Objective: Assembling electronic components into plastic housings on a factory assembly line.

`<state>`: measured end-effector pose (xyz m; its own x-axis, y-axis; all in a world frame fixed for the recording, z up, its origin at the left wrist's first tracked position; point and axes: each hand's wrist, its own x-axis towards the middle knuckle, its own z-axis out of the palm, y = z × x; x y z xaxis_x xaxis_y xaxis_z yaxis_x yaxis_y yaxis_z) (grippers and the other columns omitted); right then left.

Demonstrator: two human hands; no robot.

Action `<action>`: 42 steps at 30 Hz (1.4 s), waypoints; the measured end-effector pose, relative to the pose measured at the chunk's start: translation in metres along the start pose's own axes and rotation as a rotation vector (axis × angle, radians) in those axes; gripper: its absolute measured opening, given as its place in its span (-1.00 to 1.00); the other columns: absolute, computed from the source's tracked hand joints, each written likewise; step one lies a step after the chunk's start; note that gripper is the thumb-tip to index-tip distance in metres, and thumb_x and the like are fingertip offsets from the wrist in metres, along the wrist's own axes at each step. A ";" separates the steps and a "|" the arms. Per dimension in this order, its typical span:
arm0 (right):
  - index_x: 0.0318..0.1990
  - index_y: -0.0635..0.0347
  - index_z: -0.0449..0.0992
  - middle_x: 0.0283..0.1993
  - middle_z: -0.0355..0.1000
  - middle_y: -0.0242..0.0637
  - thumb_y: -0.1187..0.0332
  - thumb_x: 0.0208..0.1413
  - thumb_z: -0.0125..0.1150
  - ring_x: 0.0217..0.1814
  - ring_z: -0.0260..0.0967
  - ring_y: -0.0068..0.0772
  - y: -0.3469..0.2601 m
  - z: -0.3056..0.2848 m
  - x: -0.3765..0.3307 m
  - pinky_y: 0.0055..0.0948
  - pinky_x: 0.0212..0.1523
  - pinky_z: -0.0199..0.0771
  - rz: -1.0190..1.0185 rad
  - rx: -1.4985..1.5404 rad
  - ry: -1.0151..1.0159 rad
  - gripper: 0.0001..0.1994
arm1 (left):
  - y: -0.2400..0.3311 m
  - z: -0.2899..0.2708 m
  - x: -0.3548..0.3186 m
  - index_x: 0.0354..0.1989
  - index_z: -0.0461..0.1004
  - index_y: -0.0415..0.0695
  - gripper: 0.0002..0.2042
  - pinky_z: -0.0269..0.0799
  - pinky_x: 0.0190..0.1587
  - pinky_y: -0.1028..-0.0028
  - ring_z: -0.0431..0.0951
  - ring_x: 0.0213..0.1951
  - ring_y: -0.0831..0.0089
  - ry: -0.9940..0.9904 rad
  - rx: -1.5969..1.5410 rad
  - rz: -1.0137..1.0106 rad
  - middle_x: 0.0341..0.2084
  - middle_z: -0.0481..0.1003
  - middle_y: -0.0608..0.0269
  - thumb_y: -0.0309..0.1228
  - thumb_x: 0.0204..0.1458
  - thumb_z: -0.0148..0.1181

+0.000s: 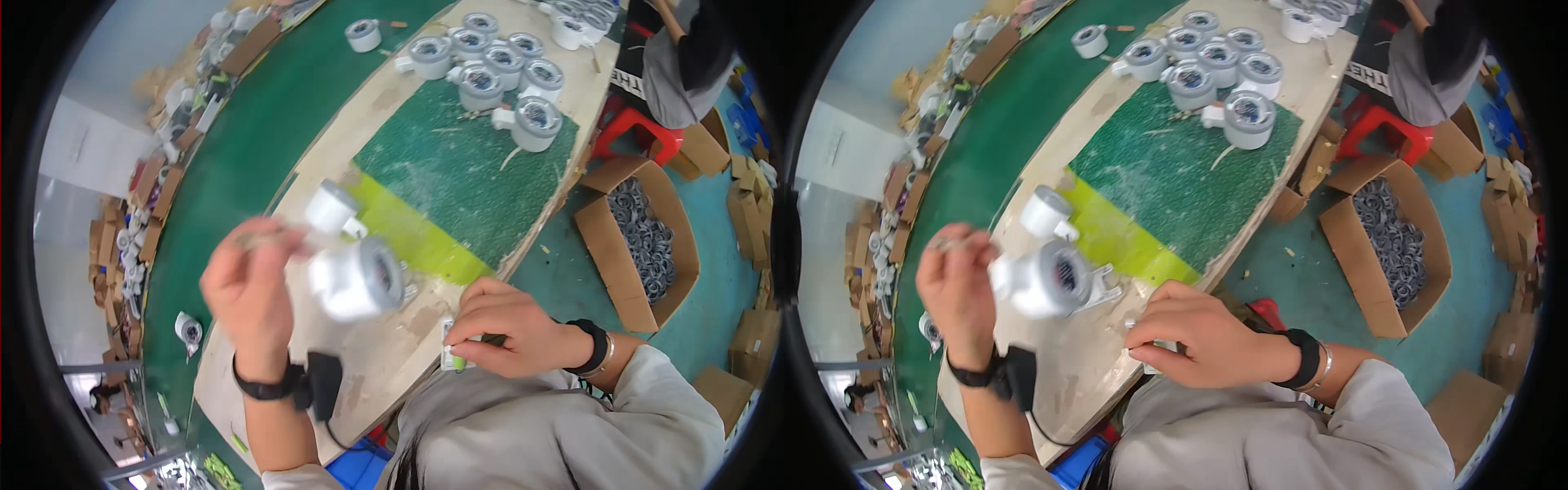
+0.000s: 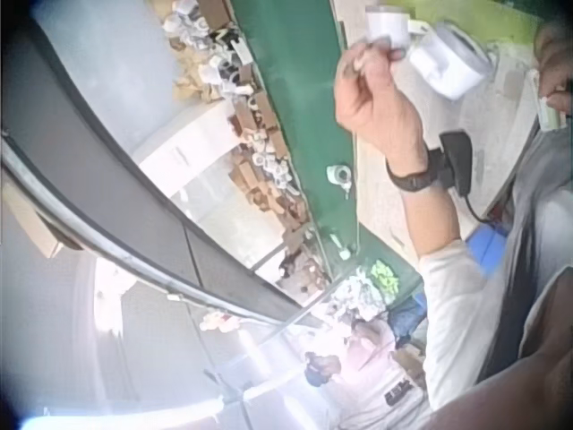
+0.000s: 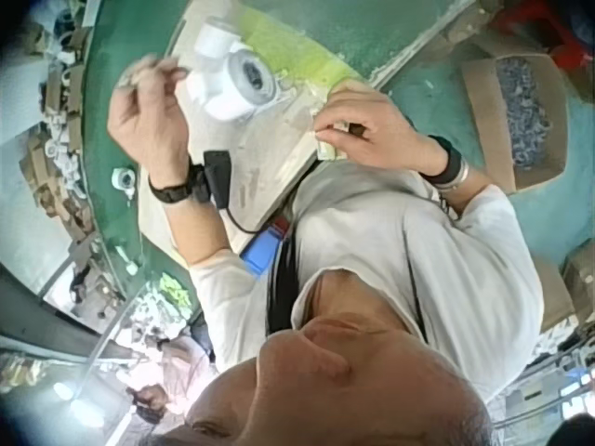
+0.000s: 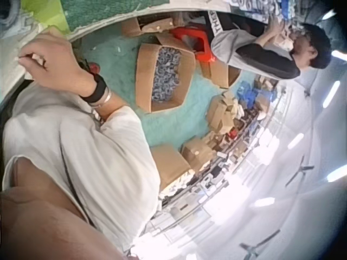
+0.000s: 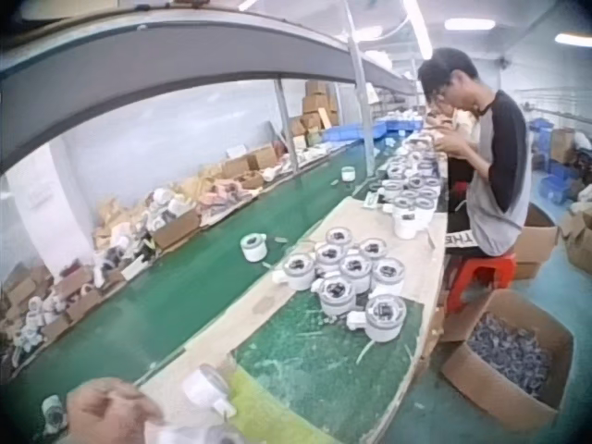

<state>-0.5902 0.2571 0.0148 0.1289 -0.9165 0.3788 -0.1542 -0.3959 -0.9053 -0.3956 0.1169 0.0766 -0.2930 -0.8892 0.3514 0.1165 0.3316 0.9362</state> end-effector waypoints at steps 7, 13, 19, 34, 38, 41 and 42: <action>-0.42 0.19 0.50 -0.48 0.41 -0.35 0.54 -0.22 0.23 -0.35 0.26 -0.34 -0.013 0.024 0.002 -0.47 -0.35 0.30 0.070 -0.031 -0.139 -0.87 | -0.005 -0.096 -0.129 -0.32 0.30 -0.11 -0.85 0.28 -0.35 0.53 0.31 -0.53 0.59 0.391 -0.257 -0.360 -0.56 0.37 0.36 -0.30 0.14 -0.08; -0.42 0.19 0.49 -0.50 0.39 -0.35 0.54 -0.21 0.21 -0.38 0.25 -0.36 -0.020 0.052 0.016 -0.45 -0.37 0.27 0.046 -0.034 -0.304 -0.88 | 0.006 -0.108 -0.202 -0.31 0.25 -0.17 -0.80 0.26 -0.37 0.53 0.30 -0.52 0.54 0.426 -0.078 -0.331 -0.63 0.30 0.32 -0.28 0.12 -0.05; -0.44 0.18 0.40 -0.54 0.34 -0.35 0.46 -0.12 0.14 -0.41 0.28 -0.33 -0.020 0.104 0.023 -0.41 -0.33 0.25 0.122 0.222 -0.716 -0.93 | 0.007 -0.075 -0.253 -0.36 0.28 -0.26 -0.85 0.33 -0.34 0.60 0.40 -0.47 0.57 0.443 0.081 -0.436 -0.55 0.42 0.23 -0.40 0.09 0.00; -0.42 0.23 0.40 -0.46 0.37 -0.23 0.44 -0.09 0.11 -0.35 0.29 -0.23 -0.006 0.145 0.027 -0.35 -0.37 0.29 0.270 0.159 -0.751 -0.92 | 0.005 -0.072 -0.259 -0.30 0.32 -0.33 -0.93 0.42 -0.32 0.55 0.46 -0.42 0.55 0.436 -0.005 -0.420 -0.49 0.47 0.17 -0.60 0.04 -0.02; -0.42 0.22 0.40 -0.45 0.37 -0.22 0.45 -0.10 0.12 -0.35 0.29 -0.23 -0.003 0.144 0.029 -0.35 -0.36 0.29 0.238 0.140 -0.737 -0.92 | 0.016 -0.075 -0.256 -0.37 0.38 -0.36 -0.95 0.42 -0.31 0.56 0.48 -0.42 0.52 0.378 0.071 -0.511 -0.46 0.48 0.15 -0.64 -0.02 0.02; -0.43 0.21 0.41 -0.46 0.36 -0.23 0.43 -0.10 0.12 -0.35 0.30 -0.23 -0.004 0.143 0.032 -0.35 -0.35 0.30 0.280 0.135 -0.734 -0.92 | 0.016 -0.076 -0.254 -0.33 0.37 -0.37 -0.88 0.41 -0.33 0.57 0.48 -0.43 0.51 0.337 0.071 -0.508 -0.46 0.48 0.15 -0.66 -0.07 0.06; -0.43 0.21 0.41 -0.46 0.36 -0.23 0.43 -0.10 0.12 -0.35 0.30 -0.23 -0.004 0.142 0.031 -0.35 -0.35 0.30 0.278 0.127 -0.722 -0.92 | 0.015 -0.076 -0.253 -0.25 0.35 -0.37 -0.80 0.41 -0.34 0.58 0.48 -0.45 0.51 0.322 0.064 -0.498 -0.48 0.48 0.16 -0.67 -0.10 0.08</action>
<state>-0.4460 0.2384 0.0030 0.7139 -0.6989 -0.0442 -0.1661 -0.1078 -0.9802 -0.2478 0.3232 0.0011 0.0057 -0.9901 -0.1404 -0.0215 -0.1405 0.9898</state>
